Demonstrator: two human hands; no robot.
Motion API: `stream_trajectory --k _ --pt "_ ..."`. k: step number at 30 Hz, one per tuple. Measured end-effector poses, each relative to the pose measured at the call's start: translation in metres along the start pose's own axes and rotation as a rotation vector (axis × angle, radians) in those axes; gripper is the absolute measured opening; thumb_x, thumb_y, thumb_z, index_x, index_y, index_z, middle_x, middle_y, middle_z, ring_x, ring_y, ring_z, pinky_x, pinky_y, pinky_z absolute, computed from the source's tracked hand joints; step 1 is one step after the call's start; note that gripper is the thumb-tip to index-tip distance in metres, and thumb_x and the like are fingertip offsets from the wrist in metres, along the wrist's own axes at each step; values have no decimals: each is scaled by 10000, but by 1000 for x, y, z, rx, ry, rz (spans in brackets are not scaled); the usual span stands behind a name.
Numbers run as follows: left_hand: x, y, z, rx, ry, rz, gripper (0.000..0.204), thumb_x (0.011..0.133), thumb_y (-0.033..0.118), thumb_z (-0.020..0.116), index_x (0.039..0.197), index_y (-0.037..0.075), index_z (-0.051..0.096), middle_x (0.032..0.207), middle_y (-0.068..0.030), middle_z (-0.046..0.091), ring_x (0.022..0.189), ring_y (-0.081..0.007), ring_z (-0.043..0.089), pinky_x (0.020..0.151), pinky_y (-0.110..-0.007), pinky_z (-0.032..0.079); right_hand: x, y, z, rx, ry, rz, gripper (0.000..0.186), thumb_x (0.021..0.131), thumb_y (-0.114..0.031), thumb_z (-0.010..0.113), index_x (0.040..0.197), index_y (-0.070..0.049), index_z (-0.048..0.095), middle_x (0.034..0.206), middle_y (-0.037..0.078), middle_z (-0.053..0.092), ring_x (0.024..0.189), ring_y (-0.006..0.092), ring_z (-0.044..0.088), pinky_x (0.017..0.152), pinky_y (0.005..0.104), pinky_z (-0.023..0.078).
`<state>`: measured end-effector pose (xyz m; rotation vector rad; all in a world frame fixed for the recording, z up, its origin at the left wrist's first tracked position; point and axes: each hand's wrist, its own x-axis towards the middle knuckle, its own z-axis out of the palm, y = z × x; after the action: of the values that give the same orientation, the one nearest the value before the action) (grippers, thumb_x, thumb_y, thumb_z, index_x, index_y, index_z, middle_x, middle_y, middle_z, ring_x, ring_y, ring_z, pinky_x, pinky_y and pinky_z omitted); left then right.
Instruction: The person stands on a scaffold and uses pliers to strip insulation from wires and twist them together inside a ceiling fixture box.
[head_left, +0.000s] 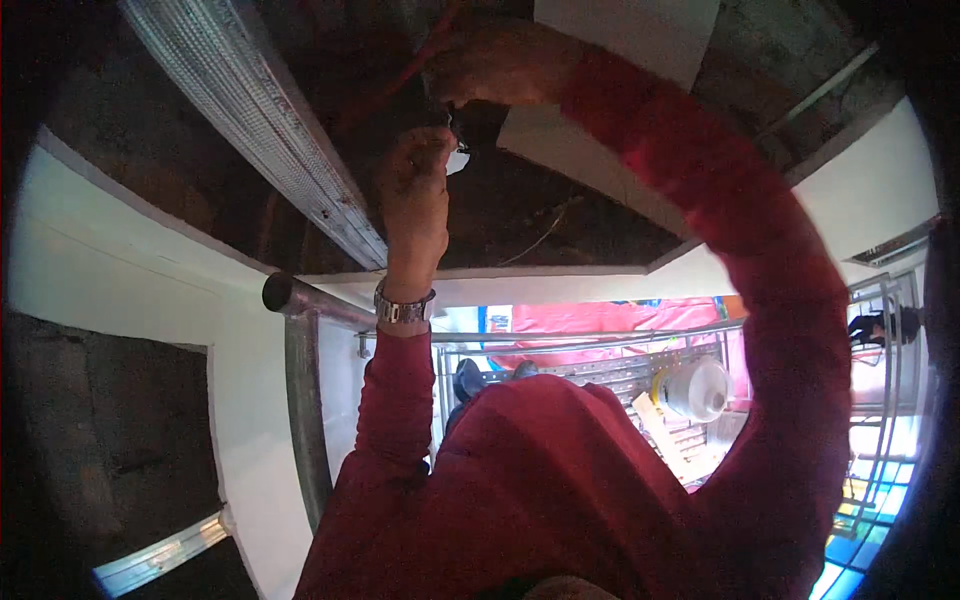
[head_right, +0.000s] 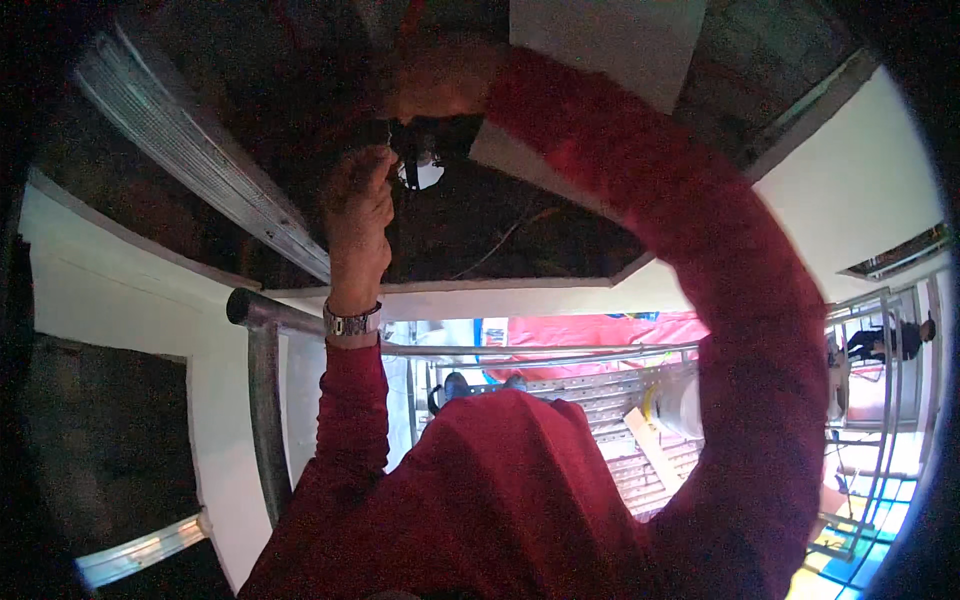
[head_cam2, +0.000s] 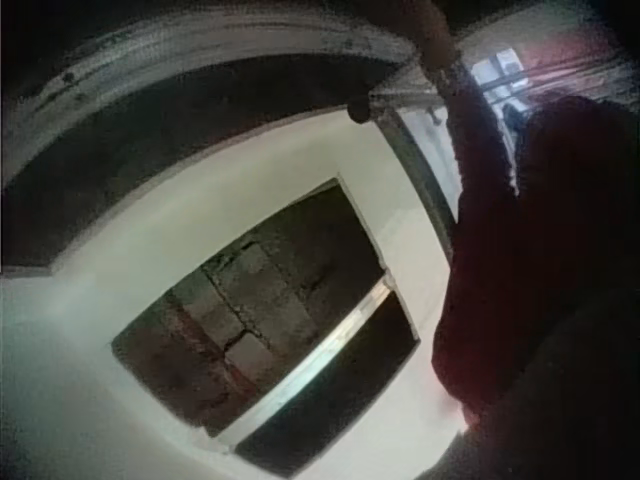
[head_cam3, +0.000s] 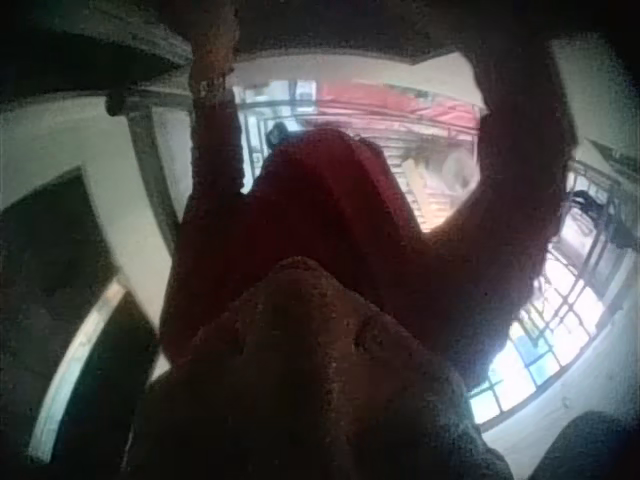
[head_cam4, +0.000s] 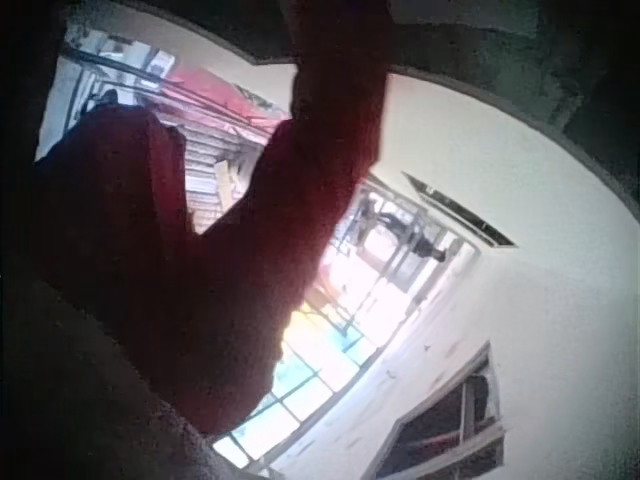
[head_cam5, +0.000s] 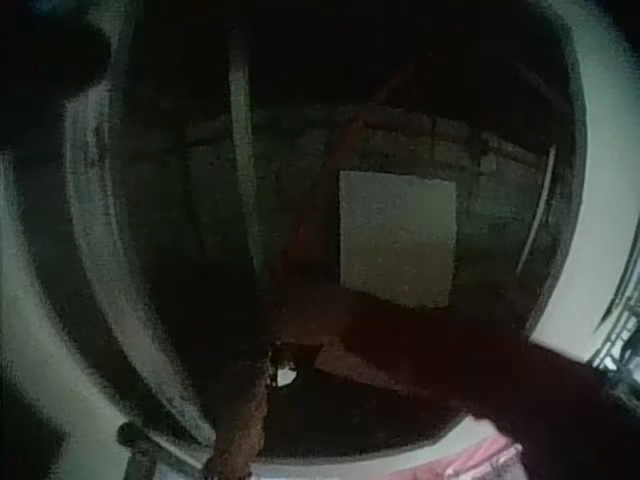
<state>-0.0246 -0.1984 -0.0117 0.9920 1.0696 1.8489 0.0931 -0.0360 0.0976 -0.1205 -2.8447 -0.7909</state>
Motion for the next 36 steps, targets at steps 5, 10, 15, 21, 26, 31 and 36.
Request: stream_trajectory --k 5,10,15,21,26,31,36 --pt "3 0 -2 -22 -43 -94 166 974 226 719 1046 76 719 904 16 653 816 -66 524 754 -291 423 9 25 -21 33 -80 -225 252 910 -229 683 1135 -120 711 977 87 720 1029 249 710 842 381 604" --pt "4 -2 -5 13 -10 -47 230 963 282 737 1058 75 706 834 41 621 673 -23 476 577 -218 355 30 24 -29 62 -138 -290 240 908 -219 678 1128 -131 712 945 73 713 991 235 709 829 382 597" --pt "10 -3 -8 -361 -112 -176 195 984 262 704 999 68 684 660 82 456 518 -23 357 451 -217 276 16 9 -13 -302 81 -265 230 906 -209 673 1122 -141 713 913 60 707 953 222 708 815 382 591" --pt "16 -2 6 -966 -243 -212 180 1007 242 670 988 64 680 607 62 417 477 -37 325 433 -224 277 20 -13 25 -396 301 13 210 889 -192 672 1092 -153 713 830 47 685 845 212 695 788 396 582" --pt "12 -27 3 -293 -59 -82 200 1001 223 677 1049 28 673 637 49 492 524 -72 434 512 -261 386 8 4 6 -79 -67 32 241 921 -159 691 1142 -68 719 1039 126 717 959 277 678 875 406 556" --pt "4 -15 18 432 45 347 231 1001 264 686 1027 37 657 838 -16 653 790 -111 602 721 -303 484 6 4 -53 1283 -409 581 387 866 -270 785 1142 -17 692 988 82 709 991 242 707 902 365 592" --pt "10 -21 8 443 42 457 215 1006 261 681 1008 47 658 824 -10 639 671 -84 546 614 -265 446 -21 -18 -10 1340 58 319 276 953 -169 704 1177 -8 691 1028 107 703 876 196 701 802 348 590"
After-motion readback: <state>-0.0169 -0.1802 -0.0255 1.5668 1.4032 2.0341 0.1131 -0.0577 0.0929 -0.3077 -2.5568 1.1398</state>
